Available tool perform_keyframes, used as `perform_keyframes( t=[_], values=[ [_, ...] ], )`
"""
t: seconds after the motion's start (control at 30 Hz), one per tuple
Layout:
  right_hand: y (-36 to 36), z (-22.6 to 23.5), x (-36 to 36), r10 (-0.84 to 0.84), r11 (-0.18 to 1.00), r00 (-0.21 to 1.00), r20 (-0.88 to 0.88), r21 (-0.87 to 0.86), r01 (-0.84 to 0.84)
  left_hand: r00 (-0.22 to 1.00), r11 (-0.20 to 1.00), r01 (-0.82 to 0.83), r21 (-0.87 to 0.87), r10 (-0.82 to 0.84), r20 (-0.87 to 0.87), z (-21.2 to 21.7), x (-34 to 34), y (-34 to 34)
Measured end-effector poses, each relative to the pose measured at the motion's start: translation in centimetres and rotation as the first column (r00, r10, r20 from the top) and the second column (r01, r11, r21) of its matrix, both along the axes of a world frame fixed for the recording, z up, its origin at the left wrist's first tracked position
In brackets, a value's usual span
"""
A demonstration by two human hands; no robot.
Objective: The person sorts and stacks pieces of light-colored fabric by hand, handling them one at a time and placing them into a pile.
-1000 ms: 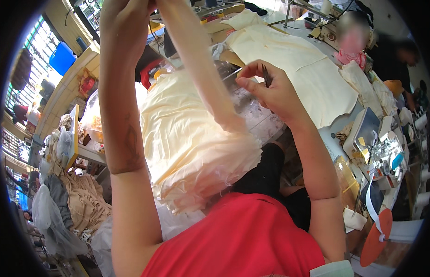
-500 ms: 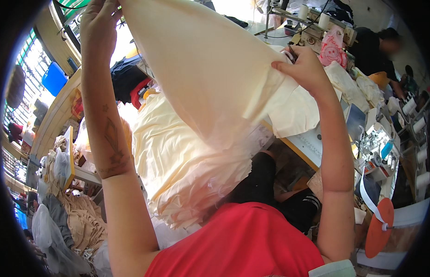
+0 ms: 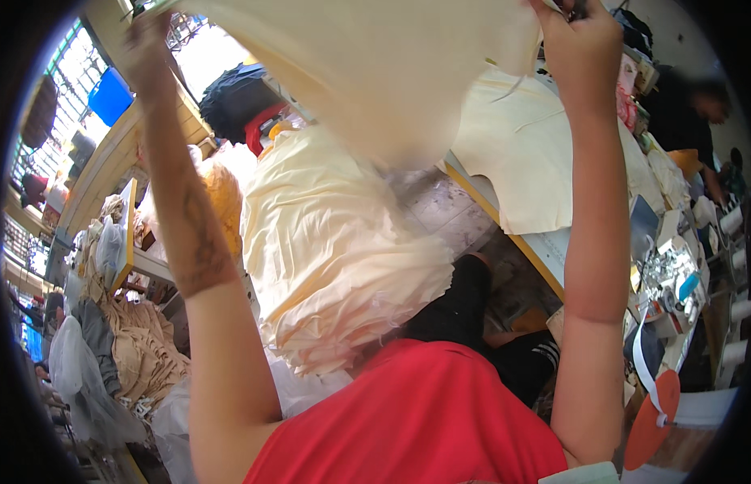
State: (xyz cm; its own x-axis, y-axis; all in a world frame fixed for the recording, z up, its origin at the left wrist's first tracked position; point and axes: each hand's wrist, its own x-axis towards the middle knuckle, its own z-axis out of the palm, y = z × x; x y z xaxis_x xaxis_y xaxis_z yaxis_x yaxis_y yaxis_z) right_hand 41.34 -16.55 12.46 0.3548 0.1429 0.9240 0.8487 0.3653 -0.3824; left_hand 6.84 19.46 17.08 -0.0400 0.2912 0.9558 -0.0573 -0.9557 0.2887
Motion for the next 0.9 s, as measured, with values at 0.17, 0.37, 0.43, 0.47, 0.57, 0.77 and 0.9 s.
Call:
perform_keyframes(
  t=[0.17, 0.37, 0.43, 0.47, 0.57, 0.77, 0.9],
  values=[
    [-2.9, -3.9, -9.1, 0.199, 0.969, 0.964, -0.179, -0.110, -0.221, 0.705, 0.667, -0.663, 0.340, 0.709, -0.017, -2.6, -17.7, -13.3],
    [-3.3, -19.2, -9.7, 0.107, 0.669, 0.868, -0.484, -0.611, -0.423, 0.885, 0.586, -0.352, -0.730, -0.045, -0.463, -17.7, -24.1, -21.8],
    [-4.0, -24.1, -10.1, 0.126, 0.599, 0.873, -0.471, -0.665, -0.446, 0.663, 0.302, -0.611, -0.732, -0.311, -0.681, -18.2, -20.2, -24.7],
    [-4.6, -25.9, -10.6, 0.150, 0.577, 0.869, -0.471, -0.672, -0.464, 0.477, 0.291, -0.724, -0.626, -0.444, -0.758, -19.3, -20.2, -24.7],
    [-6.6, -28.7, -11.2, 0.167, 0.460, 0.846, -0.505, -0.720, -0.521, 0.135, 0.539, -0.798, -0.271, -0.279, -0.951, -23.2, -17.2, -23.8],
    [-12.5, -24.9, -10.7, -0.110, 0.546, 0.876, -0.470, -0.765, -0.342, 0.493, 0.732, -0.166, -0.660, -0.518, -0.698, -33.6, 2.8, -26.6],
    [-19.8, -23.4, -10.7, -0.453, 0.494, 0.779, -0.433, -0.850, -0.185, 0.067, 0.923, -0.204, -0.327, -0.320, -0.945, -43.1, 5.8, -30.5]
  ],
)
